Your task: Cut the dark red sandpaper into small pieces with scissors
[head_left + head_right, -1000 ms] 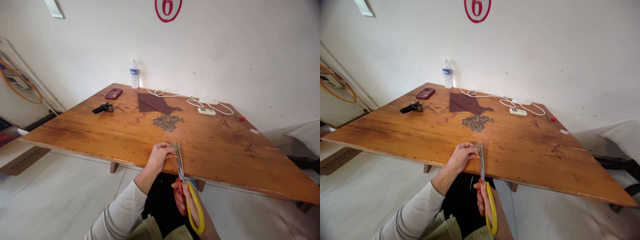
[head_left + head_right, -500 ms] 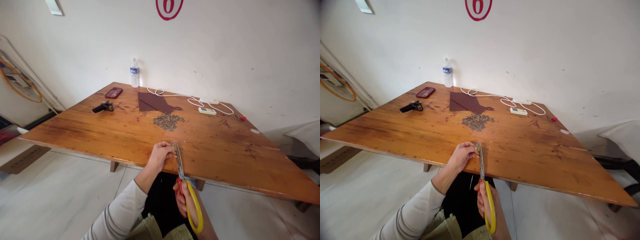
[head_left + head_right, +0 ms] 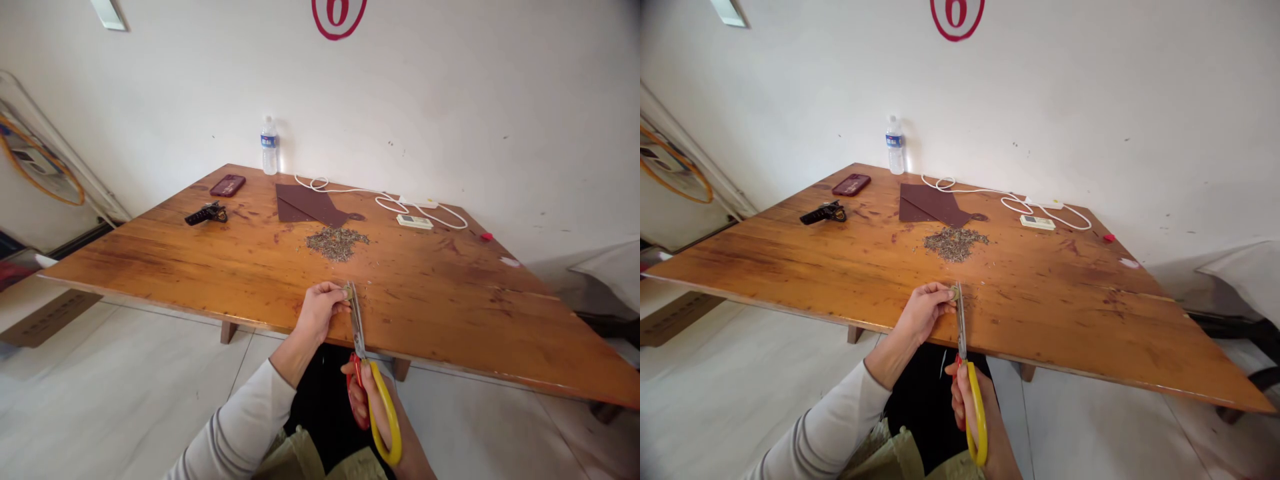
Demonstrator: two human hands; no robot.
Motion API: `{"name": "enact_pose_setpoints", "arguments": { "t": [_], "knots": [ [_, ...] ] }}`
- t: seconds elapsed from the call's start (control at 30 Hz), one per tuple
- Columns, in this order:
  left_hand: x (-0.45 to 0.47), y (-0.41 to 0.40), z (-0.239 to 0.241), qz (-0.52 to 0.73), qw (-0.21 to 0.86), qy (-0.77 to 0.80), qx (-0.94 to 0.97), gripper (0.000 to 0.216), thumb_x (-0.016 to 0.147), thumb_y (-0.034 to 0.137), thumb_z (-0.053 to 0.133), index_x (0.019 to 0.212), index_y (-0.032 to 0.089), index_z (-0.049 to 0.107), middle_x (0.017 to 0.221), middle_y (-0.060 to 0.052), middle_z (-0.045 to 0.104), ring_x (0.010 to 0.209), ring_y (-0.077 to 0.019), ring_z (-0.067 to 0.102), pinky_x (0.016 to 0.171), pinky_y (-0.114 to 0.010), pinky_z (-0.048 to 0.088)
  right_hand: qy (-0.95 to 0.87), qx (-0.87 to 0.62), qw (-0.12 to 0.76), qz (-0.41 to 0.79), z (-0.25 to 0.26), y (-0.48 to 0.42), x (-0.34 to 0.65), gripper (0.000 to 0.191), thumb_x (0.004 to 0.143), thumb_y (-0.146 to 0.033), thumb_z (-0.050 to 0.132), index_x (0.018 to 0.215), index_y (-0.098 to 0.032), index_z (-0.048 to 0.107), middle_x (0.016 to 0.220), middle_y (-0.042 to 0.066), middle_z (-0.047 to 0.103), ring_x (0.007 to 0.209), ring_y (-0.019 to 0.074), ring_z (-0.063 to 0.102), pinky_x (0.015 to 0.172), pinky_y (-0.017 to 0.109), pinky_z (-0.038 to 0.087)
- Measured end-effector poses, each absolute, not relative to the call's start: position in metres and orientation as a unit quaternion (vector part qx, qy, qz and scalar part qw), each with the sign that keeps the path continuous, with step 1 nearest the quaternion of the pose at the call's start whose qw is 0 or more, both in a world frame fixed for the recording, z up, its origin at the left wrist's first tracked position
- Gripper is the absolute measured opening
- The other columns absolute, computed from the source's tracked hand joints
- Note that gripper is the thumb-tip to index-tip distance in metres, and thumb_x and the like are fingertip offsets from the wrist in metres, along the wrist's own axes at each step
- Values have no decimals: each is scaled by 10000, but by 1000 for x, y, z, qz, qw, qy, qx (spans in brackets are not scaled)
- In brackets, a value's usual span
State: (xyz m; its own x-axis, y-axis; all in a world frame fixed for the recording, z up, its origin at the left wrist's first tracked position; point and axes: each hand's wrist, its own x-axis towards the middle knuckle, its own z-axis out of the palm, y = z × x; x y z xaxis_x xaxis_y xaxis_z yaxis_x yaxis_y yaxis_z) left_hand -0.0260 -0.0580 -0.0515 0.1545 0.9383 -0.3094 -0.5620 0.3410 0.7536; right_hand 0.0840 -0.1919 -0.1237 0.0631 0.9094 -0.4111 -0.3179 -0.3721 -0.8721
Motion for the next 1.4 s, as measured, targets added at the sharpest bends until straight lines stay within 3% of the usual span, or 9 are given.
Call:
{"name": "enact_pose_setpoints", "arguments": {
  "t": [0.2, 0.33, 0.5, 0.77, 1.07, 1.23, 1.4],
  "knots": [
    [-27, -59, -51, 509, 725, 389, 254, 195, 624, 33, 726, 533, 130, 584, 510, -17, 607, 446, -101, 573, 499, -218, 503, -218, -528, 475, 670, -135, -186, 86, 724, 505, -833, 767, 784, -181, 624, 418, -119, 403, 288, 43, 302, 253, 167, 248],
    [-27, -58, -51, 504, 726, 393, 254, 189, 626, 23, 717, 536, 126, 586, 507, -26, 607, 456, -112, 581, 494, -228, 506, -227, -492, 460, 703, -139, -184, 91, 669, 543, -797, 784, 776, -195, 611, 420, -111, 437, 289, 51, 330, 267, 173, 293],
    [-26, -58, -51, 507, 726, 392, 249, 166, 632, 20, 671, 533, 124, 588, 504, -32, 605, 458, -117, 576, 492, -239, 504, -242, -457, 436, 737, -145, -183, 96, 614, 635, -805, 719, 746, -216, 587, 401, -131, 359, 285, 59, 301, 281, 172, 260],
    [-27, -58, -51, 517, 725, 388, 237, 152, 628, 44, 697, 543, 120, 597, 509, -32, 613, 458, -106, 578, 519, -226, 507, -285, -525, 486, 638, -126, -193, 85, 682, 725, -799, 662, 924, -147, 661, 537, -100, 421, 378, 34, 340, 342, 154, 308],
    [-26, -58, -52, 514, 724, 390, 245, 191, 598, 57, 741, 527, 133, 581, 501, -23, 611, 444, -97, 565, 497, -212, 487, -247, -534, 459, 666, -127, -187, 84, 749, 520, -861, 736, 805, -178, 619, 445, -112, 405, 313, 46, 315, 270, 171, 265],
    [-27, -58, -54, 519, 719, 391, 247, 212, 618, 87, 766, 541, 139, 576, 503, -17, 608, 453, -97, 573, 507, -210, 491, -284, -545, 483, 624, -120, -188, 81, 752, 610, -861, 684, 859, -152, 654, 500, -97, 424, 350, 34, 322, 316, 169, 270],
    [-26, -57, -56, 520, 715, 393, 252, 216, 617, 84, 768, 539, 137, 574, 503, -13, 601, 452, -93, 565, 501, -204, 480, -288, -560, 470, 618, -117, -188, 80, 776, 577, -890, 667, 836, -159, 640, 492, -103, 406, 354, 37, 305, 314, 171, 253]
  ]
}}
